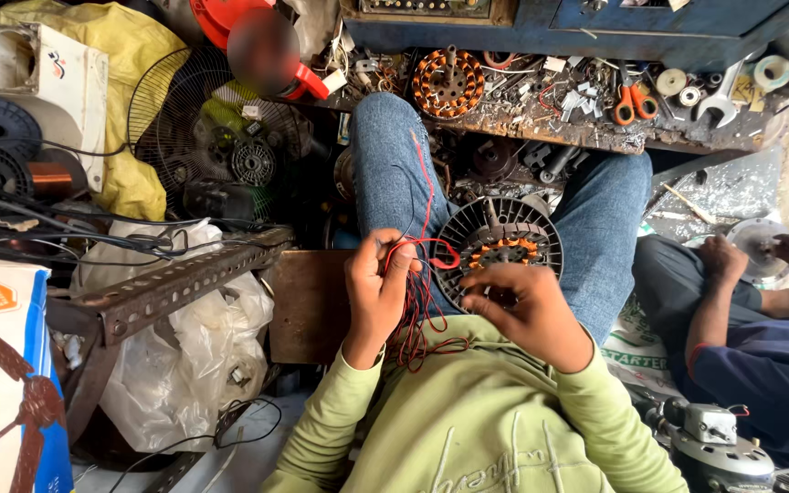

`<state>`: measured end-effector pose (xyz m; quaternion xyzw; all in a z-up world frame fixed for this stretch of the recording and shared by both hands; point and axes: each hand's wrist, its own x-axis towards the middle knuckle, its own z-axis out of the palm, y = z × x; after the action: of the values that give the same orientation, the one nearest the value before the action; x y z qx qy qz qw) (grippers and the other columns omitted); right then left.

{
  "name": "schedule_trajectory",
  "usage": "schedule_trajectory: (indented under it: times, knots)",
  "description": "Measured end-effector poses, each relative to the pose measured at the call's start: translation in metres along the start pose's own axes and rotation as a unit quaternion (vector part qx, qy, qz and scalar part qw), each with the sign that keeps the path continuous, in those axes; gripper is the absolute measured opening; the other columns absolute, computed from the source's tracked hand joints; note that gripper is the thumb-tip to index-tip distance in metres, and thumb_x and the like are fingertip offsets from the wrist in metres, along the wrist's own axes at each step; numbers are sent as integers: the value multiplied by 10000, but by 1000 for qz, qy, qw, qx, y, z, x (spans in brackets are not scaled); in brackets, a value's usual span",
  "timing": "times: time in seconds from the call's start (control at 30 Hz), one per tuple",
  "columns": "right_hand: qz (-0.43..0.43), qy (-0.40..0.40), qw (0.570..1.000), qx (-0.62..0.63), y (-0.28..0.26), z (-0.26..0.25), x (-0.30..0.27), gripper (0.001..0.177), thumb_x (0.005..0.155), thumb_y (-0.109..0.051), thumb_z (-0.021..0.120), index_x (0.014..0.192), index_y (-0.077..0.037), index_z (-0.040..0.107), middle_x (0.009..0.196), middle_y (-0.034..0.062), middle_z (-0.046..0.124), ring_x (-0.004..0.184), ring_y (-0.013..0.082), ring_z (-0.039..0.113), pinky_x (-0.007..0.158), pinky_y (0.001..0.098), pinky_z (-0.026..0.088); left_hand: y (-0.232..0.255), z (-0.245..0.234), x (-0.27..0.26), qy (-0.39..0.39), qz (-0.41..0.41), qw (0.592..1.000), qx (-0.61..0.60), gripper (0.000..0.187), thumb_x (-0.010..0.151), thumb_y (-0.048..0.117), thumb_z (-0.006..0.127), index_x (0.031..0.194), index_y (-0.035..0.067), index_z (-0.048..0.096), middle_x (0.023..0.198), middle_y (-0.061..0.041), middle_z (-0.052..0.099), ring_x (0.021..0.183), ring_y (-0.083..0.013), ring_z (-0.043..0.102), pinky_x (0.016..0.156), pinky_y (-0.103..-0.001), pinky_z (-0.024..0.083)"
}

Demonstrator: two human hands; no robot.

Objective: The person repairs a fan motor by hand, threading wires through the stator core, stripping wire insulation with a tool, and trimming excess wire with scissors.

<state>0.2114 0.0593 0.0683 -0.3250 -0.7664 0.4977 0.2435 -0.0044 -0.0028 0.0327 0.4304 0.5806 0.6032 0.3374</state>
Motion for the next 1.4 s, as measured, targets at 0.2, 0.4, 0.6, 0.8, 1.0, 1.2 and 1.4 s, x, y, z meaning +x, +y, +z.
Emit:
schedule_trajectory:
  times: [0.2, 0.4, 0.6, 0.8, 1.0, 1.2, 1.4]
  knots:
    - [84, 177, 936, 294, 26, 18, -5, 114, 888, -20, 775, 978, 4, 709, 941, 54, 733, 785, 69, 664, 668, 230, 539, 18, 2, 0, -8, 32, 996, 89, 148, 1028, 132, 659, 1016, -11, 623, 753, -64, 711, 679, -103, 712, 620, -243, 536]
    - [26, 228, 893, 388, 48, 25, -4, 146, 929, 56, 765, 1070, 53, 732, 993, 124, 756, 827, 114, 685, 756, 252, 561, 26, 5, 1, -24, 52, 991, 119, 163, 1038, 153, 650, 991, -1, 623, 706, -68, 680, 644, -115, 694, 590, -256, 511]
    - [30, 228, 918, 324, 44, 32, -5, 289, 830, 78, 776, 1108, 37, 711, 982, 103, 738, 825, 121, 707, 730, 263, 599, 25, 10, 0, -21, 42, 992, 119, 163, 1040, 154, 645, 980, 5, 617, 687, -64, 652, 619, -112, 674, 568, -259, 493]
    - [-34, 243, 918, 312, 54, 31, 0, 140, 918, 86, 757, 1052, 54, 736, 990, 115, 734, 823, 140, 701, 723, 266, 583, 26, 12, 0, -32, 48, 990, 127, 140, 1027, 134, 652, 992, 2, 620, 697, -73, 674, 624, -109, 681, 578, -255, 501]
    - [28, 260, 836, 482, 74, 18, 1, 115, 983, -16, 727, 1071, 58, 732, 978, 183, 733, 766, 184, 695, 692, 317, 583, 23, 7, 2, -65, 44, 993, 87, 118, 1027, 109, 653, 996, -2, 628, 729, -60, 697, 660, -107, 684, 620, -247, 519]
    - [42, 62, 795, 602, 57, 2, 12, 154, 952, -118, 718, 1027, 17, 732, 1431, 236, 612, 1209, 255, 706, 973, 375, 590, 29, 7, -1, -124, 36, 986, 104, 116, 1014, 108, 664, 979, 4, 625, 712, -61, 678, 633, -101, 657, 591, -251, 496]
    - [42, -15, 836, 547, 49, 9, 26, 161, 976, -90, 705, 1084, 24, 742, 1432, 242, 622, 1196, 292, 687, 1019, 443, 563, 37, 12, -1, -129, 98, 969, 186, 100, 989, 103, 685, 978, 16, 637, 740, -120, 668, 628, -223, 679, 575, -327, 498]
